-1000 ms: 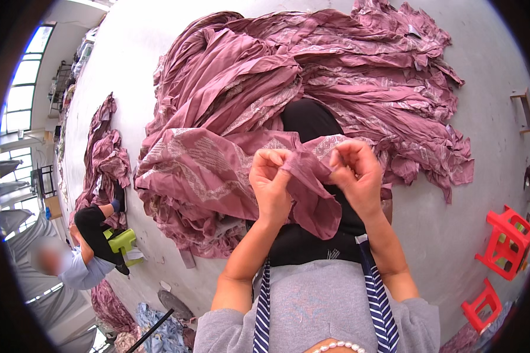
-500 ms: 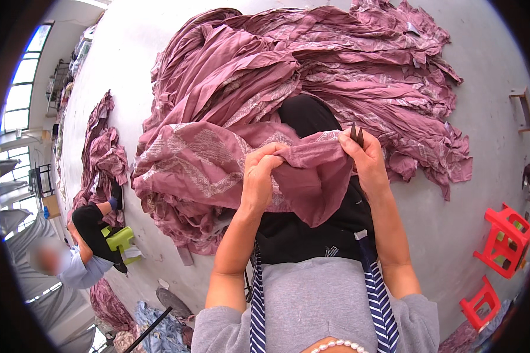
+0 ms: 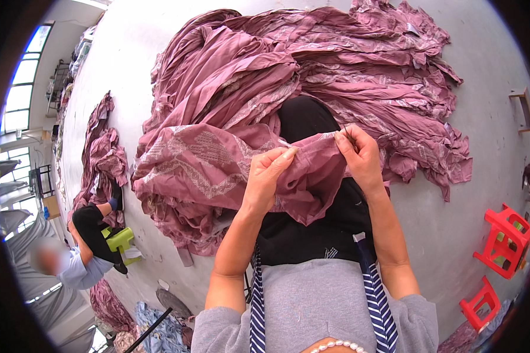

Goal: The person repeatedly picks up pieces of pink patterned fabric from a large pile, inspects the edges, and uses small scissors to trim loose threads and uneven edges. The person handles the fabric one piece at a time, turning it over as needed, and places the trimmed pieces back onto the pile.

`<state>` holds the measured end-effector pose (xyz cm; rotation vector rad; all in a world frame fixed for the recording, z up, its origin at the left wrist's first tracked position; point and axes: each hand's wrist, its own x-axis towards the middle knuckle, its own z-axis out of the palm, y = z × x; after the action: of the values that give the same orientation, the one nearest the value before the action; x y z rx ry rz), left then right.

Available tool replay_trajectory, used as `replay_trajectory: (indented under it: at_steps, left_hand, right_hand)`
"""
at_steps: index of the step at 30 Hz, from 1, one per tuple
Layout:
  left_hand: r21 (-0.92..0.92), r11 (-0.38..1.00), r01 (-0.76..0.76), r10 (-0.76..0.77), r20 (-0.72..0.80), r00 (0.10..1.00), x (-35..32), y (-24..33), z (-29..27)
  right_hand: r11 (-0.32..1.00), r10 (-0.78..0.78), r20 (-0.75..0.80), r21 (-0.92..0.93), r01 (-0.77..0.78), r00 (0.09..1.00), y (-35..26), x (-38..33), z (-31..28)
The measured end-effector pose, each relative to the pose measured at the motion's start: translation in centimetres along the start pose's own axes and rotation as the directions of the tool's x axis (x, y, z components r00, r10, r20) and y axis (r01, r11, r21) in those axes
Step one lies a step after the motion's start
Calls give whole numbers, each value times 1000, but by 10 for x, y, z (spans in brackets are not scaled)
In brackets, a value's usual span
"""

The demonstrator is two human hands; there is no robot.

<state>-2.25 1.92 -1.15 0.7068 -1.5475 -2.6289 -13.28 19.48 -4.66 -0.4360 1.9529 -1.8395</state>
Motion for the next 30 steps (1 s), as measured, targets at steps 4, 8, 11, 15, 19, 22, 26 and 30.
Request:
replay_trajectory:
  at_steps: [4,8,11,15,19,22,26,30]
  left_hand:
    - [-60,998,24,-22,26,999,0,1,1]
    - [-87,996,27,-22,52,998,0,0,-2]
    - [-78,996,37,-33,52,998,1,1,-1]
    - [-76,996,48,-43,66,997,2,2,1]
    - [-60,998,33,-29,64,998,0,2,0]
    - [-37,999,29,-27,58,998,0,1,-1]
    - [-15,999,29,-28,72,997,-1,2,-2]
    - [-14,999,35,-34,70,997,-1,1,-1]
  right_hand:
    - [947,-212,-144,-273,167,967,-22,-4,2]
    - [889,-282,-63,-393,236,957,-41,-20,-3]
    - [905,-254,31,-344,249,967,-42,-30,2]
    - [883,-284,45,-378,280,958,-37,-29,6]
    - [864,-315,59,-395,312,947,-34,-26,9]
    - [856,-325,70,-403,325,943,-35,-24,10]
    - [845,-359,68,-400,355,931,-35,-22,12]
    - [843,-374,55,-397,364,926,-34,-21,13]
